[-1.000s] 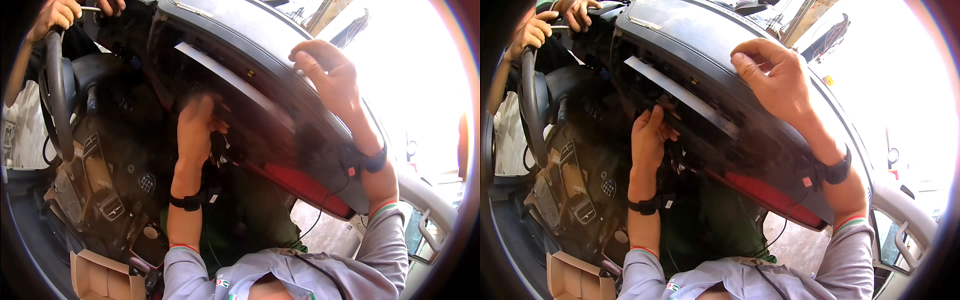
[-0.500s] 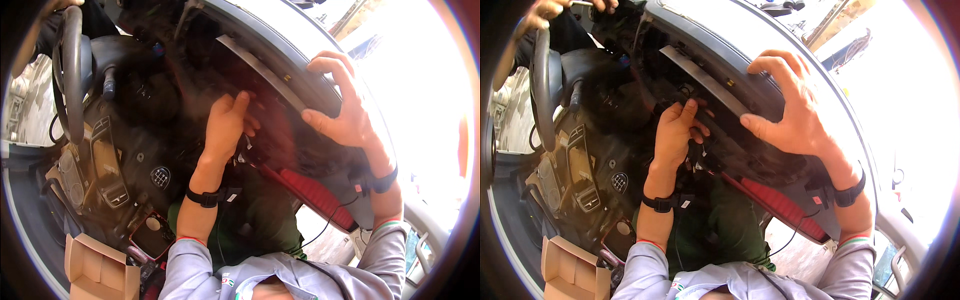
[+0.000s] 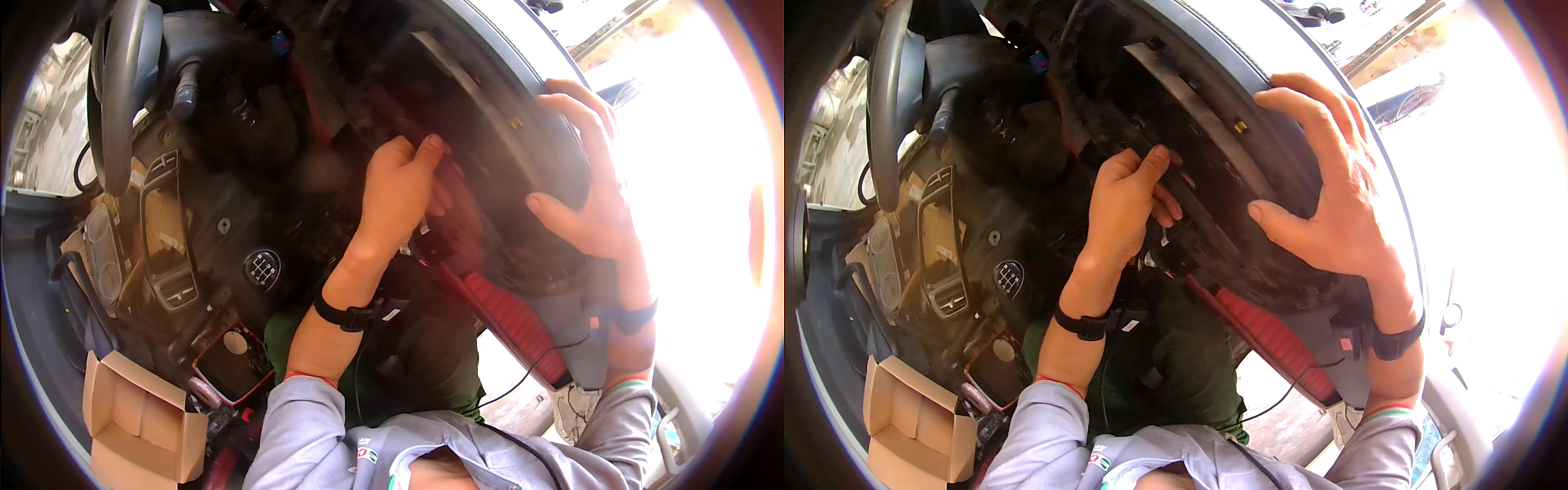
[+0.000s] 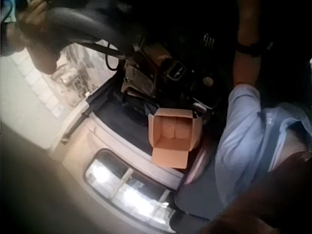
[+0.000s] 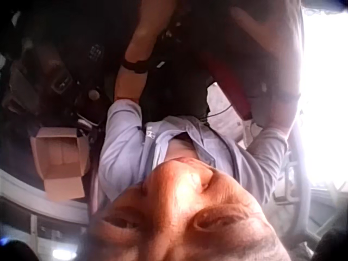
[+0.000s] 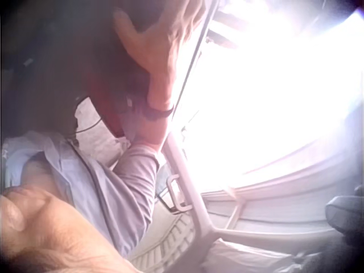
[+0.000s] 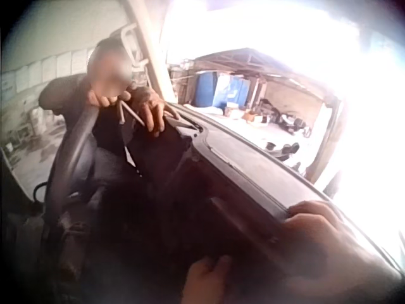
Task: The person removes and handles the screen and bezel components of a car's center console and dashboard, reaching into the internal cavity by hand.
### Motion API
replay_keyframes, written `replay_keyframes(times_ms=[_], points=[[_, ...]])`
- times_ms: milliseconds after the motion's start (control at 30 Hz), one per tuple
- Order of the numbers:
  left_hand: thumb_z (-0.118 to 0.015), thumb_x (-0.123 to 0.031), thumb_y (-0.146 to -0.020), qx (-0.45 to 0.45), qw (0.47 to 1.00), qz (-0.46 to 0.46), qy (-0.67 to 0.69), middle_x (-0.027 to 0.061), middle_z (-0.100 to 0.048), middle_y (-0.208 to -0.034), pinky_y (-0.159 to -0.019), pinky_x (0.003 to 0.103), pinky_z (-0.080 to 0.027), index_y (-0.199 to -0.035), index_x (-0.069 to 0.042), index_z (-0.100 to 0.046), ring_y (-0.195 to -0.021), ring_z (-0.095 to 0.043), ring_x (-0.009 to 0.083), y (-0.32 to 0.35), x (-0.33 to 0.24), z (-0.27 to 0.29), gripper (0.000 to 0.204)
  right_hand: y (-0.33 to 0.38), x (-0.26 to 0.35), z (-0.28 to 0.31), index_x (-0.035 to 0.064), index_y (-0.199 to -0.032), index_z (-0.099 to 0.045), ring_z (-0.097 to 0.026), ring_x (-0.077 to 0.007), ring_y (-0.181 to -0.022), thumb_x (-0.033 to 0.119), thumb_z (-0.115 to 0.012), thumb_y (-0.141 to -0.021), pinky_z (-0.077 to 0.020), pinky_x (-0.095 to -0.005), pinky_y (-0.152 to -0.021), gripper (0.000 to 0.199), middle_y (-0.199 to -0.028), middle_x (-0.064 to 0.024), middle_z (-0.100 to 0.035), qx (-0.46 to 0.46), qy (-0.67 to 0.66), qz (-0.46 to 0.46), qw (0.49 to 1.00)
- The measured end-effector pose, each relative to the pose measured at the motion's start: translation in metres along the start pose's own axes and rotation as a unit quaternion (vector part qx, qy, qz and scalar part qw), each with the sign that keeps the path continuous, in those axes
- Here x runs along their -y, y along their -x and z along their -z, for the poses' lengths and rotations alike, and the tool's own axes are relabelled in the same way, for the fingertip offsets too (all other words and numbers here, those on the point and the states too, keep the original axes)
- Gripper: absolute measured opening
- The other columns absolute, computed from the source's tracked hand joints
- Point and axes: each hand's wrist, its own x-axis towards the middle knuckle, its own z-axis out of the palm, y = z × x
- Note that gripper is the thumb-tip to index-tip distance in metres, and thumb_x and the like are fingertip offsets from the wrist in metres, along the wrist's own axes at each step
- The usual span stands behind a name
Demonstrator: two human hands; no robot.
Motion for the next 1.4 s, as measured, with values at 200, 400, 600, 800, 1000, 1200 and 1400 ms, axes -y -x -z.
replay_keyframes(times_ms=[200,400,600,800,1000,1200,1400], points=[[-0.057,-0.024,-0.106,-0.005,0.999,0.034,-0.006,0.0163,-0.074,-0.082,-0.045,0.027,-0.047,-0.100,0.008,-0.063,-0.050,-0.062,0.0173,0.005,0.004,-0.002,0.033,-0.001,0.006,0.001,0.0105,-0.138,-0.055,-0.047,-0.0394,-0.134,0.013,-0.082,-0.058,-0.0396,-0.0501,-0.114,0.085,-0.147,-0.0157,-0.050,0.002,-0.016,-0.029,0.999],[-0.057,-0.023,-0.106,-0.015,0.999,0.029,0.008,0.0164,-0.074,-0.082,-0.045,0.028,-0.047,-0.092,0.006,-0.057,-0.051,-0.063,0.0169,0.010,-0.006,-0.006,0.033,-0.003,0.008,0.002,0.0097,-0.139,-0.055,-0.047,-0.0387,-0.136,0.014,-0.086,-0.055,-0.0395,-0.0497,-0.114,0.090,-0.149,-0.0160,-0.048,0.022,-0.021,-0.061,0.998],[-0.055,-0.021,-0.107,-0.001,0.999,-0.001,0.043,0.0164,-0.074,-0.082,-0.046,0.028,-0.048,-0.090,0.005,-0.054,-0.052,-0.063,0.0158,0.011,-0.002,-0.005,0.031,-0.004,0.004,0.003,0.0077,-0.141,-0.054,-0.046,-0.0403,-0.136,0.019,-0.089,-0.055,-0.0388,-0.0517,-0.113,0.094,-0.150,-0.0182,-0.047,0.043,-0.029,-0.050,0.997],[-0.053,-0.021,-0.108,-0.004,0.999,0.007,0.037,0.0139,-0.074,-0.083,-0.045,0.027,-0.048,-0.092,0.004,-0.054,-0.051,-0.063,0.0145,0.010,0.001,-0.004,0.029,-0.004,0.003,0.003,0.0060,-0.141,-0.053,-0.046,-0.0408,-0.135,0.023,-0.091,-0.055,-0.0390,-0.0521,-0.112,0.096,-0.149,-0.0205,-0.047,0.041,-0.040,-0.040,0.998],[-0.053,-0.022,-0.109,-0.005,0.998,-0.009,0.061,0.0132,-0.073,-0.081,-0.044,0.026,-0.047,-0.092,0.004,-0.054,-0.050,-0.062,0.0140,0.010,0.001,-0.003,0.030,-0.005,0.004,0.005,0.0053,-0.141,-0.052,-0.046,-0.0413,-0.135,0.026,-0.092,-0.057,-0.0395,-0.0523,-0.112,0.096,-0.149,-0.0213,-0.046,0.045,-0.048,-0.038,0.997],[-0.054,-0.021,-0.108,-0.006,0.999,-0.008,0.031,0.0141,-0.073,-0.080,-0.041,0.027,-0.046,-0.091,0.004,-0.053,-0.049,-0.062,0.0143,0.004,-0.001,0.000,0.030,-0.005,0.006,0.004,0.0047,-0.141,-0.051,-0.046,-0.0420,-0.134,0.033,-0.092,-0.063,-0.0396,-0.0523,-0.111,0.093,-0.148,-0.0217,-0.047,0.042,-0.029,-0.032,0.998],[-0.056,-0.022,-0.107,-0.005,0.999,0.031,0.020,0.0139,-0.073,-0.082,-0.039,0.027,-0.045,-0.092,0.003,-0.054,-0.047,-0.060,0.0144,0.000,0.004,-0.005,0.029,0.000,-0.001,0.003,0.0091,-0.140,-0.053,-0.047,-0.0407,-0.134,0.032,-0.091,-0.063,-0.0390,-0.0525,-0.112,0.089,-0.146,-0.0190,-0.048,0.032,-0.045,-0.039,0.998]])
